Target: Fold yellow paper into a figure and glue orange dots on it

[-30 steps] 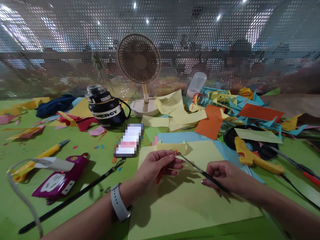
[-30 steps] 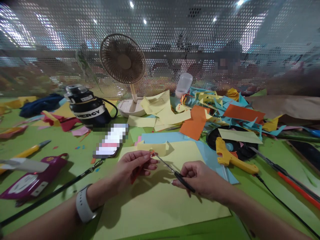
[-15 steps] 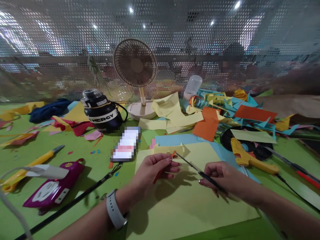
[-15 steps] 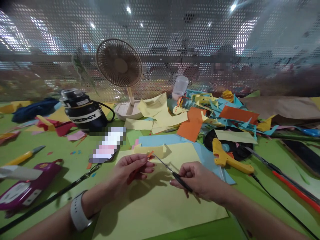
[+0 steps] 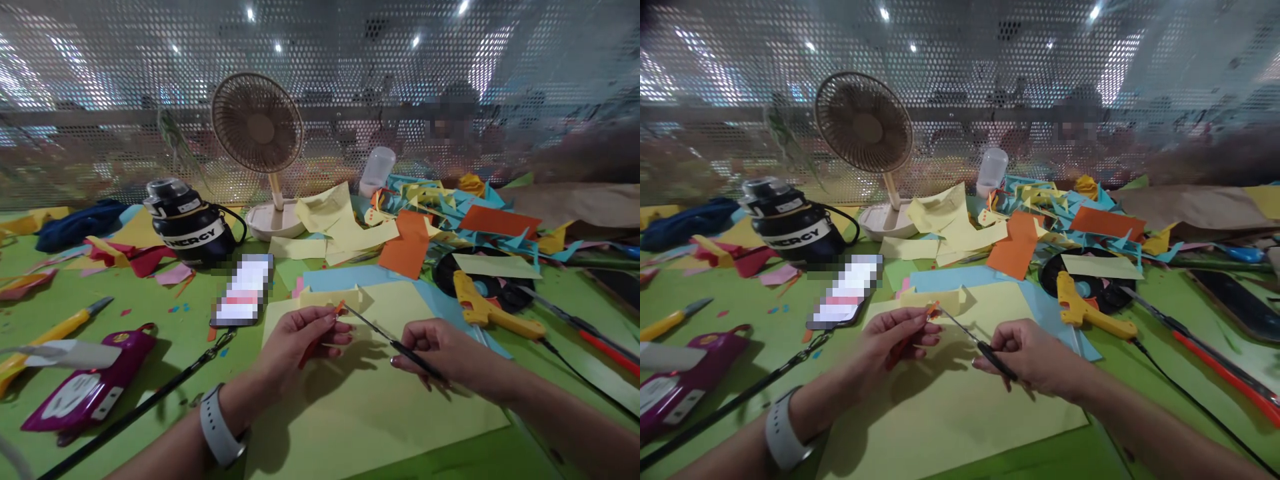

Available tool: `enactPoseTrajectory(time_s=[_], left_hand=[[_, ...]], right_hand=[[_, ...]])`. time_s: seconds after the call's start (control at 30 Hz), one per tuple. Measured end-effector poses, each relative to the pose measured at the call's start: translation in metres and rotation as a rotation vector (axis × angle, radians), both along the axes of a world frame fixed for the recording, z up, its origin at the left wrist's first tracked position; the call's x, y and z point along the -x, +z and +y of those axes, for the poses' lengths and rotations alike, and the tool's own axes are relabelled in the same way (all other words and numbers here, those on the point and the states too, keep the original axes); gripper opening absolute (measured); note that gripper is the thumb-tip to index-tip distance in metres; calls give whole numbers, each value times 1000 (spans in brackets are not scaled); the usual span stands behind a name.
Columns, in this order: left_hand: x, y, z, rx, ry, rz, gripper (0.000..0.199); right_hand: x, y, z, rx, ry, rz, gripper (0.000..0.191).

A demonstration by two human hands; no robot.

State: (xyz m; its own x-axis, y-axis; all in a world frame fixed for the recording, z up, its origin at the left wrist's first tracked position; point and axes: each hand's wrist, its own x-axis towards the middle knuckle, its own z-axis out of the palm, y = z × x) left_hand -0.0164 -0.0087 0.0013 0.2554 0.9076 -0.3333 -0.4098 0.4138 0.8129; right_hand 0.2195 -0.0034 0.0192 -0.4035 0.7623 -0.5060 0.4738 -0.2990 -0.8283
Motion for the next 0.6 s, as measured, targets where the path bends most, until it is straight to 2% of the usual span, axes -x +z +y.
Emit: enactPoseTrajectory(time_s=[0.3,0.6], left_hand=[[-2,2,0,10,26,-17,24],[1,-4,1,-15,20,-85,24]], right_hand=[[-2,-3,2,2,-2,14,39],[-3,-3,2,28,40,30,40]])
